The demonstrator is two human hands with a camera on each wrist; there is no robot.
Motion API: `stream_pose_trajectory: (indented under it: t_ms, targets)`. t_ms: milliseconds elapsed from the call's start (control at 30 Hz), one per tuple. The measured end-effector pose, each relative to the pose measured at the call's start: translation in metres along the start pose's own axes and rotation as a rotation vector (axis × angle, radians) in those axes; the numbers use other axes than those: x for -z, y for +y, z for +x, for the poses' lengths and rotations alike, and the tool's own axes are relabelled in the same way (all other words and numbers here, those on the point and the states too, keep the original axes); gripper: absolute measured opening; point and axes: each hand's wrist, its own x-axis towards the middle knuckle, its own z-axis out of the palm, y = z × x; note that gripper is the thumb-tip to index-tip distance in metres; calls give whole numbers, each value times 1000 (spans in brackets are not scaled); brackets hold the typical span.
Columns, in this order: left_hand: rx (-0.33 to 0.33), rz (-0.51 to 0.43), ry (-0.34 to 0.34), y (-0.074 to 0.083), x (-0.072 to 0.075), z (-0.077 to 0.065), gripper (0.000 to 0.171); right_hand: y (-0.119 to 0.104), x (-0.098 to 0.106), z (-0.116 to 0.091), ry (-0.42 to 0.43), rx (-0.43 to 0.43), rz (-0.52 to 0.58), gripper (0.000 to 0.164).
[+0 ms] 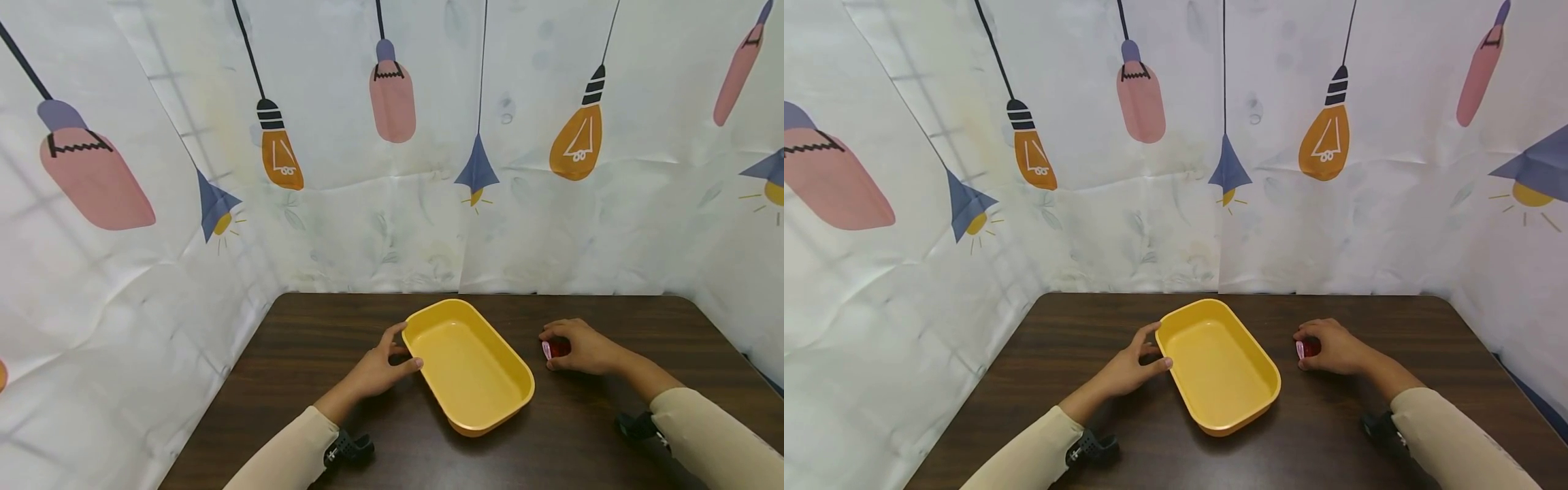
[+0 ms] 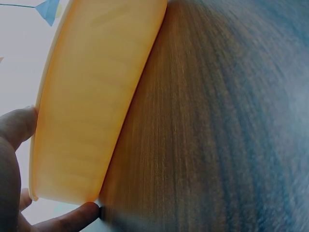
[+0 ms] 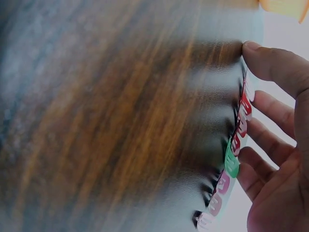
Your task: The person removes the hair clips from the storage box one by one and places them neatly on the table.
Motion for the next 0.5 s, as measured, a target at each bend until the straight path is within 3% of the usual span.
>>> stream_pose_trajectory:
  t_ms: [267, 500]
  targets:
    - [-31, 10, 9, -3, 0, 0, 89, -6, 5, -1, 45, -35, 6, 64]
    - [-26, -25, 42, -6, 7, -5, 82, -14, 13, -10, 150, -30, -31, 67]
